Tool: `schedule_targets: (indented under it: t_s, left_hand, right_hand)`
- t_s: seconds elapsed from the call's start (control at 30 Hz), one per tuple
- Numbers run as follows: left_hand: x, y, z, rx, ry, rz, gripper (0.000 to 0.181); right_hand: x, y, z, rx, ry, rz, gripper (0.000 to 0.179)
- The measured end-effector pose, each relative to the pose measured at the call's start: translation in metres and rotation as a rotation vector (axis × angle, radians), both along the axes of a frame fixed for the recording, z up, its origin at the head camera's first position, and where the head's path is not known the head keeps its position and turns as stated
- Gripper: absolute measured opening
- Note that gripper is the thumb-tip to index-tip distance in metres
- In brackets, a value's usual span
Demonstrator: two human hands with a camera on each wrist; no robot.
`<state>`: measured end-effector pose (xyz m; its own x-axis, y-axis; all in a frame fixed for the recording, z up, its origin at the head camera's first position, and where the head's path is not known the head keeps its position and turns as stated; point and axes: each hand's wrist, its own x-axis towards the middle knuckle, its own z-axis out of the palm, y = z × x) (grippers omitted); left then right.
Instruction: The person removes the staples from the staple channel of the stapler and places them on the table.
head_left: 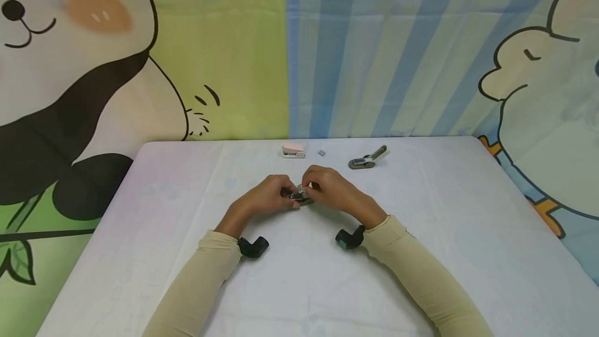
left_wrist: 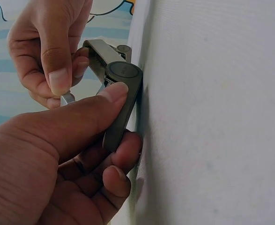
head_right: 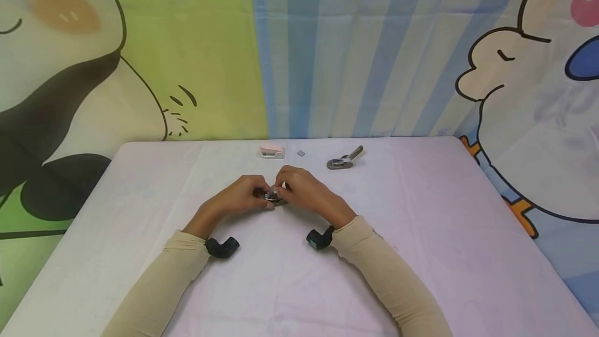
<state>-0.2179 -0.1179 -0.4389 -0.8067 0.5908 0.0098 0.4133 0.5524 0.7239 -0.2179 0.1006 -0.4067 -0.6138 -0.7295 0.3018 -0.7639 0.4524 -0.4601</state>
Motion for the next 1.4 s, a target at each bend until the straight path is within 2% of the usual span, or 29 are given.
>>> schedule_targets:
  t_s: [0.3, 0.6, 0.83, 1.1, 1.4]
  left_hand:
    - [0.0, -0.001, 0.006, -0.032, -0.013, -0.07, 0.021]
    - [0.0, -0.002, 0.003, -0.023, -0.046, -0.078, 0.019]
    - [0.0, -0.002, 0.005, -0.028, -0.031, -0.096, 0.019]
    - [0.002, -0.005, 0.01, -0.03, -0.064, -0.081, 0.019]
    - [0.002, -0.005, 0.011, -0.036, -0.073, -0.104, 0.018]
  right_hand:
    - [-0.01, 0.018, 0.006, -0.11, -0.024, -0.039, 0.004]
    - [-0.024, 0.038, 0.0, -0.167, -0.019, -0.147, 0.004]
    - [-0.036, 0.044, -0.009, -0.107, -0.041, -0.19, 0.004]
    - [-0.06, 0.041, -0.01, -0.061, -0.144, -0.276, 0.006]
    - [-0.081, 0.033, -0.015, 0.035, -0.198, -0.296, 0.009]
